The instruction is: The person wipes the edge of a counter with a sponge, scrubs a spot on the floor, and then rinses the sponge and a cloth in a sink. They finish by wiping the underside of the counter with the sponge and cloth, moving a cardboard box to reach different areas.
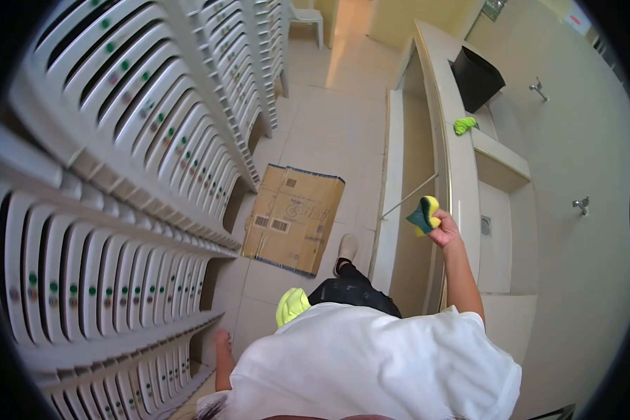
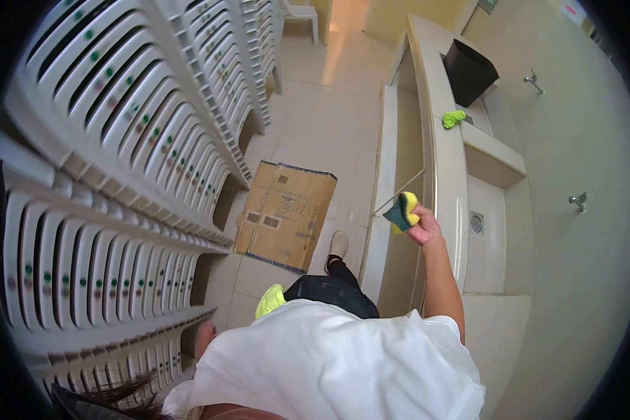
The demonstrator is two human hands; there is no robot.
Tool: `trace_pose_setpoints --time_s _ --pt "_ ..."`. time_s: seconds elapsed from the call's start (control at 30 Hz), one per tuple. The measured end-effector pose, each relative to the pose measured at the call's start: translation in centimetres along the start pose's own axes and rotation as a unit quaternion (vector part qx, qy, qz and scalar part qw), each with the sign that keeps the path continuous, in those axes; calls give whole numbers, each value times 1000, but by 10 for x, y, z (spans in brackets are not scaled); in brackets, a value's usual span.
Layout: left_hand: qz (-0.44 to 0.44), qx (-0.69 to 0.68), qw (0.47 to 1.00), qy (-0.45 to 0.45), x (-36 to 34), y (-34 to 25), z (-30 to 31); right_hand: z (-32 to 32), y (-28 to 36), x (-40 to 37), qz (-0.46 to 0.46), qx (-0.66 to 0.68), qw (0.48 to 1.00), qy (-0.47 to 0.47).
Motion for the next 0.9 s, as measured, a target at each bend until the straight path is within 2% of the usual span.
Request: trace_pose_setpoints --time_s 0.03,0.1,0.13,0.2,0.3,0.33,0.37,0.4,0.43,0.5,0.6,0.7,0.8,0.9 --pt "40 18 998 -43 -9 -44 -42 2 21 9 0 -8 1000 3" --pt "-109 166 980 9 -21 -131 -116 4 62 34 11 16 1000 15" --pt "-114 174 978 4 -20 -160 -135 0 80 49 13 27 999 14" --pt "-183 228 956 -10 -27 -224 -169 -10 113 77 22 87 996 -1" --pt "-284 315 906 -17 -41 -289 -199 -7 148 130 22 102 995 0" --pt "-309 385 867 -72 5 -280 -185 -9 157 149 8 106 994 7" --pt "-297 515 802 -62 1 -290 -183 -15 163 167 -6 106 994 39" --pt "-274 579 766 -55 -4 -303 -181 -28 169 182 3 95 995 28" --pt "-236 587 772 -58 -5 -316 -179 -31 171 203 -33 93 994 36" --pt "-183 559 806 -64 -2 -347 -191 -62 178 234 -46 80 994 49" --pt "-149 453 877 -56 20 -404 -242 -106 187 291 -61 71 991 97" --pt "-129 354 926 -30 53 -456 -308 -139 190 385 -101 79 987 92" --pt "-124 303 945 6 92 -507 -386 -176 213 446 -71 33 994 72" --pt "-128 304 943 50 160 -583 -482 -169 250 518 -13 3 1000 23"
Point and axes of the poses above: each hand's wrist, its own x-axis towards the middle knuckle, its own z-axis out of the back of the hand, y = z × x, the point moved 6 cm from there along x, towards the middle knuckle, and after that the axes turned 8 degrees about z, right-handed, at the moved point
